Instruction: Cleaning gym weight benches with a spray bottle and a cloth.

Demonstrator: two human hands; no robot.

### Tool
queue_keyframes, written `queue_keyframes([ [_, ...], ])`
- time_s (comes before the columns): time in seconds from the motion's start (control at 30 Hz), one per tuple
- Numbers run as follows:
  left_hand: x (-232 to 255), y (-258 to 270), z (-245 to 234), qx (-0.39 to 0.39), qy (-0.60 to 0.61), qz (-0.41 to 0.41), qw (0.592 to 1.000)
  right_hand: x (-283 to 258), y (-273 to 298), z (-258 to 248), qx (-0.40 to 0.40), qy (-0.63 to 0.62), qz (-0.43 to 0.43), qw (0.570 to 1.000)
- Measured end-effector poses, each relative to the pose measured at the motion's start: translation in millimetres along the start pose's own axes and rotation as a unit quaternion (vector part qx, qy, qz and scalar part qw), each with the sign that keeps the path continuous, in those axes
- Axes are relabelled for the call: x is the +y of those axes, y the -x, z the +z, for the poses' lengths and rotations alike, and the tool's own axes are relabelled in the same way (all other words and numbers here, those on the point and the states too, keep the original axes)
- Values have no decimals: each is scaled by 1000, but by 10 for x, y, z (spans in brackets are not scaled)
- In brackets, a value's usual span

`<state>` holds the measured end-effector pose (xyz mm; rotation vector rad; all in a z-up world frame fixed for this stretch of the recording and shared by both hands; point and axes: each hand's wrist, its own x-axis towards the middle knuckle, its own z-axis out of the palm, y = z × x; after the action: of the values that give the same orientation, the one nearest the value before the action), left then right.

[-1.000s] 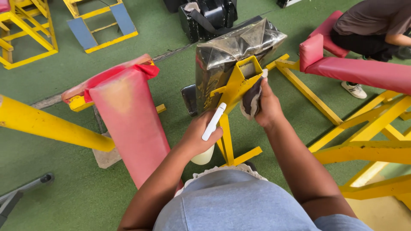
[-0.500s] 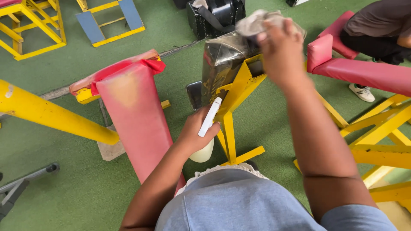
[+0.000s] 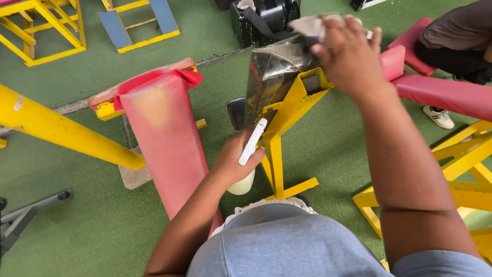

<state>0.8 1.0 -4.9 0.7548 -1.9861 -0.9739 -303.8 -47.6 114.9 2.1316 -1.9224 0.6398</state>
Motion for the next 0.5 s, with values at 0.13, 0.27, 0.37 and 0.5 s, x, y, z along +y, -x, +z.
queue_keyframes([
  [0.13,49,-19,70,-17,10,-62,998,257,-88,48,5,-58,113,992],
  [0.27,21,-76,172,-29,15,-32,999,-25,-16,297,45,-38,106,993],
  [0.37,50,-110,237,-60,31,-117,991,-478,113,316,61,-55,-37,996],
  [0.5,-21,-166,317,-46,6,-35,998,-880,128,47,20,-141,-145,979],
])
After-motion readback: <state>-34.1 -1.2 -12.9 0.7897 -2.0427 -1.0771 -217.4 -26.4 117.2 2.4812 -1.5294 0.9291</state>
